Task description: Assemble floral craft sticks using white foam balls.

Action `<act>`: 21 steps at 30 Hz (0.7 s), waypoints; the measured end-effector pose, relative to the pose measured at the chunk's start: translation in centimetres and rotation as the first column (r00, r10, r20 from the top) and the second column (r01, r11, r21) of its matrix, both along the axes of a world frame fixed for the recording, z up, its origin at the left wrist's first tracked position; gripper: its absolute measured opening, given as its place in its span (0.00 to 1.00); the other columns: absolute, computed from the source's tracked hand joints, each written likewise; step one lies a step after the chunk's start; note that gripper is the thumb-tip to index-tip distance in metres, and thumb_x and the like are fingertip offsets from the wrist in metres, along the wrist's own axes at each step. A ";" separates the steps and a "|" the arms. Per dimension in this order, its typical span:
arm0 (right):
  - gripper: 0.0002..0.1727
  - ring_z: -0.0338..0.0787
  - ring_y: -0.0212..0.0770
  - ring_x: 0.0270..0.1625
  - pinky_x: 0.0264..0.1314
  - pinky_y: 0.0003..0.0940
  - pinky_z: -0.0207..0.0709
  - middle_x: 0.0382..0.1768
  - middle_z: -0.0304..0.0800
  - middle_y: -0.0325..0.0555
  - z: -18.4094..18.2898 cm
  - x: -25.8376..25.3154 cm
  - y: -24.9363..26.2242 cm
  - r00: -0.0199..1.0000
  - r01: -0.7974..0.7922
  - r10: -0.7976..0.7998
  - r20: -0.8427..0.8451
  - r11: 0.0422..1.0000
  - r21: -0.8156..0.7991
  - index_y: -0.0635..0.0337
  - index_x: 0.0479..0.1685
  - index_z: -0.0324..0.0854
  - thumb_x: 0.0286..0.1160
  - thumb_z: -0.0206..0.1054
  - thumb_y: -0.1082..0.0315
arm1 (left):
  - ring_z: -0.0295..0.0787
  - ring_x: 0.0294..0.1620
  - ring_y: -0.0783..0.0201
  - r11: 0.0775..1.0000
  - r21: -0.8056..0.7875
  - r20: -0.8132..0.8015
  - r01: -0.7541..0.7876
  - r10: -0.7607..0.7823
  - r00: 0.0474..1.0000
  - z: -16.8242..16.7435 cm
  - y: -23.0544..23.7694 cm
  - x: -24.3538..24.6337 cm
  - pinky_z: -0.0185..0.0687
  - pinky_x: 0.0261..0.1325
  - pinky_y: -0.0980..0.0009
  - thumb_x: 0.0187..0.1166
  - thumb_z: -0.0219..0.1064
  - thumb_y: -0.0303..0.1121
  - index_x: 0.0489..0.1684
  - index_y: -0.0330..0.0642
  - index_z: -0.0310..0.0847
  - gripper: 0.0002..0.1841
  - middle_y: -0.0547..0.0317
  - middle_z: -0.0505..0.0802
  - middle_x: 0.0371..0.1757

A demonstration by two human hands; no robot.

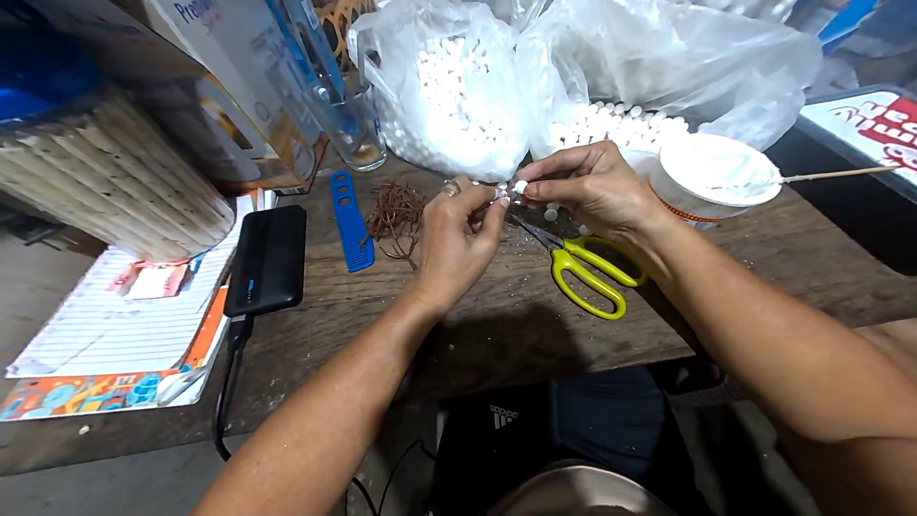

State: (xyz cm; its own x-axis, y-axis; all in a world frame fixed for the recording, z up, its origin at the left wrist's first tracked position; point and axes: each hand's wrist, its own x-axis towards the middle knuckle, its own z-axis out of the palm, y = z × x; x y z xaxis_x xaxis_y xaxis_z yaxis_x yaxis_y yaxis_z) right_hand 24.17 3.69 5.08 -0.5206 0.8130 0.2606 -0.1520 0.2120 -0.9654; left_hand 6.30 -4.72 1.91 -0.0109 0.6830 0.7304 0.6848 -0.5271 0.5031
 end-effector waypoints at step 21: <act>0.08 0.93 0.28 0.30 0.40 0.25 0.91 0.29 0.94 0.36 -0.3 -0.4 -0.4 0.999 -0.025 0.022 0.049 0.998 0.055 0.64 0.37 0.91 0.71 0.68 0.84 | 0.79 0.33 0.68 1.000 -0.014 0.009 -0.026 0.026 1.000 -0.2 0.0 0.2 0.74 0.37 0.77 0.78 0.67 0.25 0.30 0.32 0.87 0.07 0.53 0.81 0.31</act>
State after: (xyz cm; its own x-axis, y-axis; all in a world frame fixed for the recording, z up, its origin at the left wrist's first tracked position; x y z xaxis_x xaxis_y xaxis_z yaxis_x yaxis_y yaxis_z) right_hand 23.80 3.24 4.73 -0.5528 0.7852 0.2790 -0.1109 0.2626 -0.9585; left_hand 6.49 -4.74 1.68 -0.0352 0.6923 0.7208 0.6934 -0.5025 0.5165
